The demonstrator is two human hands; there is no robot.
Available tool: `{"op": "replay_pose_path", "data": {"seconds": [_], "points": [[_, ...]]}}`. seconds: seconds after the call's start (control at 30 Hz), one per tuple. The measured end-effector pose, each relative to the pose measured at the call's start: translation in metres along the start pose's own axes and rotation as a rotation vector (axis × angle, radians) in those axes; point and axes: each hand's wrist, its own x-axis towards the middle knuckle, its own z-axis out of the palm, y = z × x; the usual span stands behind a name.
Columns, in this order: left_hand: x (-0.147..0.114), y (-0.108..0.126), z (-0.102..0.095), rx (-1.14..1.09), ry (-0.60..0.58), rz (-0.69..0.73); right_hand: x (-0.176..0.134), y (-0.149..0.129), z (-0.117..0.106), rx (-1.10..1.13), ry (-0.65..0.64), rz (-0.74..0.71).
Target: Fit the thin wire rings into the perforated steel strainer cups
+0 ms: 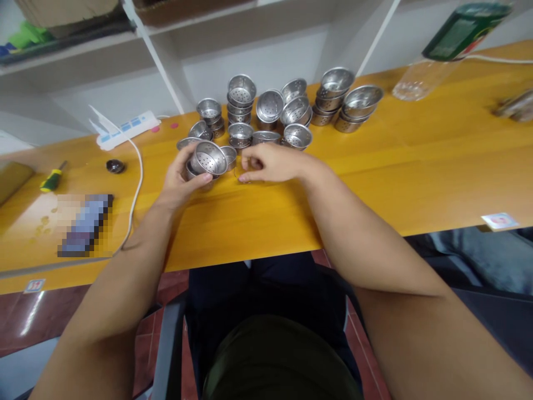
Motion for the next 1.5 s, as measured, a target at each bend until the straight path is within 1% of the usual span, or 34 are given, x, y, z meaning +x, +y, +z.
{"op": "replay_pose_path", "data": {"seconds": [0.03, 0.1, 0.17, 0.23, 0.3, 0.43, 0.5, 0.6, 0.73, 0.8, 0.87, 0.93, 1.0, 1.07, 1.13, 1.2, 1.27, 1.33, 1.4, 1.43, 1.47, 1.5], "points": [[-0.001, 0.000, 0.001, -0.001, 0.003, -0.014, 0.001, 0.002, 0.003, -0.044, 0.000, 0.015], [-0.003, 0.003, 0.005, -0.006, 0.004, -0.056, 0.003, 0.002, 0.010, -0.062, 0.075, 0.002], [-0.006, 0.006, 0.009, 0.002, -0.003, -0.104, 0.006, -0.002, 0.017, -0.002, 0.158, -0.056], [-0.008, 0.007, 0.012, 0.021, -0.015, -0.134, 0.009, -0.007, 0.023, 0.054, 0.187, -0.125], [-0.008, 0.004, 0.014, 0.028, -0.024, -0.143, 0.013, -0.008, 0.029, 0.036, 0.222, -0.164], [-0.007, -0.004, 0.010, 0.016, -0.063, -0.095, 0.023, 0.006, 0.040, -0.082, 0.470, -0.154], [-0.006, -0.005, 0.005, 0.034, -0.051, -0.086, 0.029, 0.014, 0.047, -0.107, 0.533, -0.155], [-0.006, -0.001, -0.006, 0.072, 0.018, -0.132, 0.038, 0.017, 0.056, -0.116, 0.523, -0.169], [-0.007, 0.007, -0.017, 0.230, 0.084, -0.270, 0.046, 0.018, 0.062, -0.159, 0.477, -0.144], [-0.007, 0.010, -0.018, 0.280, 0.093, -0.323, 0.050, 0.023, 0.064, -0.206, 0.452, -0.119], [-0.008, 0.013, -0.016, 0.277, 0.069, -0.337, 0.053, 0.028, 0.066, -0.234, 0.431, -0.113], [-0.010, 0.016, -0.011, 0.249, 0.027, -0.294, 0.056, 0.032, 0.068, -0.246, 0.420, -0.112], [-0.011, 0.018, -0.006, 0.181, -0.005, -0.196, 0.058, 0.033, 0.071, -0.252, 0.417, -0.110], [-0.011, 0.017, 0.000, 0.085, -0.014, -0.078, 0.060, 0.030, 0.076, -0.237, 0.401, -0.132], [-0.010, 0.012, 0.002, 0.024, -0.016, 0.015, 0.061, 0.027, 0.081, -0.186, 0.365, -0.203], [-0.008, 0.003, 0.002, 0.020, -0.001, 0.108, 0.061, 0.025, 0.085, -0.128, 0.333, -0.282], [-0.005, -0.007, -0.001, 0.046, 0.043, 0.194, 0.058, 0.022, 0.085, -0.105, 0.358, -0.301], [-0.003, -0.015, -0.003, 0.091, 0.088, 0.228, 0.052, 0.018, 0.078, -0.112, 0.456, -0.252], [-0.003, -0.019, -0.004, 0.142, 0.095, 0.220, 0.045, 0.010, 0.069, -0.120, 0.547, -0.213], [-0.003, -0.019, -0.004, 0.158, 0.088, 0.218, 0.041, 0.004, 0.065, -0.122, 0.552, -0.224], [-0.004, -0.018, -0.004, 0.164, 0.075, 0.219, 0.038, -0.002, 0.062, -0.125, 0.525, -0.257], [-0.005, -0.016, -0.004, 0.164, 0.060, 0.220, 0.035, -0.009, 0.060, -0.128, 0.468, -0.305]]}}
